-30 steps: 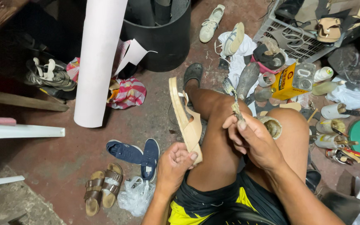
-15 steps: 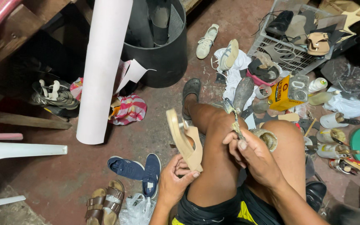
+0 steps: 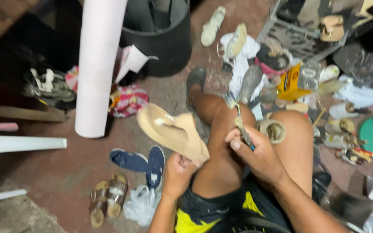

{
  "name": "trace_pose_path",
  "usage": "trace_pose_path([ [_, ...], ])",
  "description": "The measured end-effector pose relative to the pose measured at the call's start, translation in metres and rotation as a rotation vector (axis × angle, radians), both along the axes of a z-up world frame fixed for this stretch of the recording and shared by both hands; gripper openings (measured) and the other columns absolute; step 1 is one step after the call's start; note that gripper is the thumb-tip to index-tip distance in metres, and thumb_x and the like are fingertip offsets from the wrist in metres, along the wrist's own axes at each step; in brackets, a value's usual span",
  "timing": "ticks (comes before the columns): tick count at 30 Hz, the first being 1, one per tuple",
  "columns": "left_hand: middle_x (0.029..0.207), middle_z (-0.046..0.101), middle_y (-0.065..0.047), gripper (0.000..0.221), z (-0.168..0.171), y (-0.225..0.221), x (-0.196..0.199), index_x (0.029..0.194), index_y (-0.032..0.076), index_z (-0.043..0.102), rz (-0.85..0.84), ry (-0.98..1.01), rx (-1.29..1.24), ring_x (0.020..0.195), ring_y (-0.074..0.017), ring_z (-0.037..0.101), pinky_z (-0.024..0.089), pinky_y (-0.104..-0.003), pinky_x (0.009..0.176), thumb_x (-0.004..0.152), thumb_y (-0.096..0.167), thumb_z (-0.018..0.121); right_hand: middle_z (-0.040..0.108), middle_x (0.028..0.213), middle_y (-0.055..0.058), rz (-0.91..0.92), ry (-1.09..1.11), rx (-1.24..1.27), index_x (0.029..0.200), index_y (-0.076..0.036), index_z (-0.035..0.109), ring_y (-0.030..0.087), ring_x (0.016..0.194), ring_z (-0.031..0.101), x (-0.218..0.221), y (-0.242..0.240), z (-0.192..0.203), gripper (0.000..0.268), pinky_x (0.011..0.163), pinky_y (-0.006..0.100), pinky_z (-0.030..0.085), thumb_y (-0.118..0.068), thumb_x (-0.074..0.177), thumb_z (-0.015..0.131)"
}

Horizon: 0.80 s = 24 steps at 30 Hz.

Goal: The person applies adhesive to the side and bottom of a sandal using a brush and a container of glue, then holds the sandal while it sets.

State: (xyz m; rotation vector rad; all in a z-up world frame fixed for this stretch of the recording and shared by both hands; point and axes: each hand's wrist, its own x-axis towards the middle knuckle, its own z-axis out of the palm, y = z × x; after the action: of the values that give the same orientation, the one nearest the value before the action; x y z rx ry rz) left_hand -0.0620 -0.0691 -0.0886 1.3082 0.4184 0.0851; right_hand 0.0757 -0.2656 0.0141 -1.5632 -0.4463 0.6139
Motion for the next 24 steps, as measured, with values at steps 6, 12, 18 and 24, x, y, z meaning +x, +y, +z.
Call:
trace_pose_path([
  [6, 0.119, 0.074, -0.012, 0.053, -0.005, -0.015, 0.017, 0.127, -0.004, 0.062, 0.127, -0.185, -0.561, 0.109, -0.0226, 0.071, 0.059, -0.037, 0.088, 0.095, 0.036, 0.072, 0.053, 0.075, -0.005, -0.05, 0.116, 0.033, 0.103, -0.005, 0.064, 0.003, 0.059, 0.046, -0.011, 0.01, -0.013, 0.02, 0.052, 0.02, 0.038, -0.025, 0.101, 0.061],
  [12, 0.124, 0.07, -0.013, 0.052, 0.005, -0.021, 0.027, 0.132, -0.003, 0.059, 0.175, -0.221, -0.541, 0.115, -0.0254, 0.068, 0.058, -0.038, 0.091, 0.096, 0.033, 0.071, 0.059, 0.097, 0.002, -0.071, -0.156, 0.022, 0.093, -0.002, 0.052, 0.005, 0.08, 0.051, -0.007, 0.018, -0.015, 0.028, 0.071, 0.023, 0.045, -0.025, 0.106, 0.06],
  [18, 0.126, 0.069, -0.011, 0.055, 0.01, -0.028, 0.02, 0.133, -0.006, 0.06, 0.072, -0.266, -0.19, 0.115, -0.0208, 0.065, 0.051, -0.035, 0.103, 0.097, 0.033, 0.076, 0.067, 0.108, 0.002, -0.019, 0.084, 0.053, 0.129, -0.001, 0.057, 0.007, 0.103, 0.061, 0.002, 0.038, -0.011, 0.037, 0.093, 0.025, 0.049, -0.025, 0.102, 0.058],
  [24, 0.127, 0.068, -0.008, 0.072, 0.037, -0.02, 0.006, 0.14, 0.0, 0.054, 0.034, -0.217, 0.123, 0.113, -0.0192, 0.066, 0.054, -0.034, 0.101, 0.088, 0.042, 0.081, 0.065, 0.101, 0.004, 0.049, 0.393, 0.203, 0.134, 0.001, 0.058, 0.009, 0.091, 0.056, 0.001, 0.036, -0.014, 0.039, 0.08, 0.025, 0.044, -0.027, 0.106, 0.059],
])
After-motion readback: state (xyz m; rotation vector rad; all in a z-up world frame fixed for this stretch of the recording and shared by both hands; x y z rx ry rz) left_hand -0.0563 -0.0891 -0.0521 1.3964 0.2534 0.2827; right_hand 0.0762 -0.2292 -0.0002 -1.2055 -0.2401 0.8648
